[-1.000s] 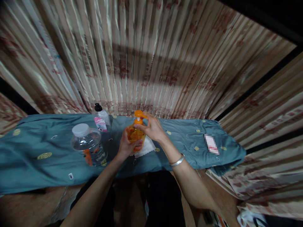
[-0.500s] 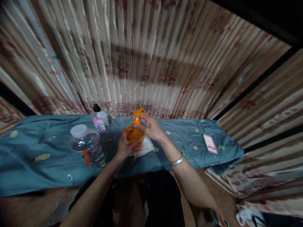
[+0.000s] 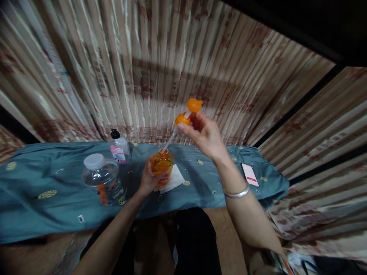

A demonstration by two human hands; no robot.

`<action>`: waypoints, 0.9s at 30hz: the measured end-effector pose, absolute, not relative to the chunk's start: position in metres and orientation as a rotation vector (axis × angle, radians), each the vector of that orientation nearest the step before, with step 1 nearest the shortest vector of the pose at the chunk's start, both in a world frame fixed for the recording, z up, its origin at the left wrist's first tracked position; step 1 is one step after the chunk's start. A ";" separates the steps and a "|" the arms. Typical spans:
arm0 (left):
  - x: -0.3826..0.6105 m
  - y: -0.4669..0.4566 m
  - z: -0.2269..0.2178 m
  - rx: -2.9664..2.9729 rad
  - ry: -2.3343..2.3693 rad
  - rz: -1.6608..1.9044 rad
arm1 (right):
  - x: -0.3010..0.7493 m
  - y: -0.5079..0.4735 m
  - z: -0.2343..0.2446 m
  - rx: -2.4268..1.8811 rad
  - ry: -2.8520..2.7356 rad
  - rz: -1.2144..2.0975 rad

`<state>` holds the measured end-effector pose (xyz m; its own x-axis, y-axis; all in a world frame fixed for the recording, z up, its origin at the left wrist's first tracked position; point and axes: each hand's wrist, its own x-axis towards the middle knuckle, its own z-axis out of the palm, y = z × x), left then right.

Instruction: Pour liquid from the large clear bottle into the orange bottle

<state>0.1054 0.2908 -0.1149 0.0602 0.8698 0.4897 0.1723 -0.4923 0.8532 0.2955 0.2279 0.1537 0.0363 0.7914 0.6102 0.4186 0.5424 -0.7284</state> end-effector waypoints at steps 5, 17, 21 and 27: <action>0.105 0.292 -0.113 1.708 1.038 1.489 | 0.324 0.207 0.200 -1.027 -1.497 0.265; 0.095 0.286 -0.102 1.593 1.001 1.470 | 0.393 0.219 0.109 -1.366 -1.395 -0.101; 0.091 0.281 -0.097 1.561 0.991 1.451 | 0.386 0.254 0.011 -2.022 -1.975 -0.130; 0.088 0.275 -0.090 1.557 1.014 1.422 | 0.383 0.258 -0.051 -2.174 -2.179 -0.037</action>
